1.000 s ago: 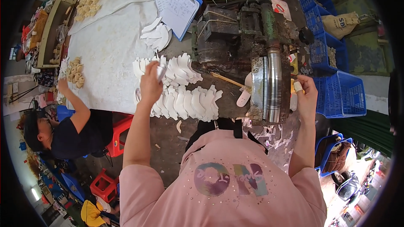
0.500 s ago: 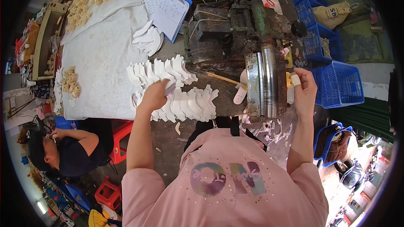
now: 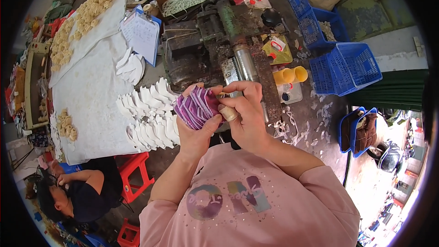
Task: The recorder is using a machine to apply glue or adhesive to shoe upper components and then stack them.
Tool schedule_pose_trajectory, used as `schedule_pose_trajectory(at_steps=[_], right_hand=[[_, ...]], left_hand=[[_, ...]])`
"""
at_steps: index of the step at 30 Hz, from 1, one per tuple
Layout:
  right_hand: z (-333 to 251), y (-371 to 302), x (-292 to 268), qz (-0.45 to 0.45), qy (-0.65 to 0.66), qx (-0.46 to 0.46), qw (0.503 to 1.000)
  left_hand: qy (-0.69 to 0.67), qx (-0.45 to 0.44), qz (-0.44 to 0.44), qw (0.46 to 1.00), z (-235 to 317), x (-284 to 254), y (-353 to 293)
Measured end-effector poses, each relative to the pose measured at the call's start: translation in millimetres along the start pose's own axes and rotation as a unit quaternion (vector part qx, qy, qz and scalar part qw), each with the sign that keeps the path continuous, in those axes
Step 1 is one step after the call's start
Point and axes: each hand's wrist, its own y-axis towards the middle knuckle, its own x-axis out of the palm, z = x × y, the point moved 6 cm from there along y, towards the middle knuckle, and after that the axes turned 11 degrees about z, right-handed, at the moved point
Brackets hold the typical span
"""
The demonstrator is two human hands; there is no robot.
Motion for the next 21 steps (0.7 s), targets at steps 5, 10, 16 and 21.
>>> schedule_pose_trajectory(at_steps=[5, 10, 16, 21], right_hand=[[13.9, 1.3, -3.5, -0.017, 0.051, 0.084, 0.995], [13.7, 7.0, -8.4, -0.004, 0.071, 0.084, 0.994], [9.3, 4.5, -9.7, 0.014, 0.041, 0.035, 0.998], [1.5, 4.9, -11.7, 0.057, 0.003, -0.025, 0.998]], left_hand=[[0.04, 0.03, -0.005, 0.999, -4.9, 4.1, -0.5], [0.037, 0.024, 0.002, 0.999, -6.5, 6.4, 0.9], [0.045, 0.065, -0.013, 0.997, -6.4, 12.7, 1.5], [0.046, 0.086, -0.004, 0.995, -4.0, 16.2, 1.6]])
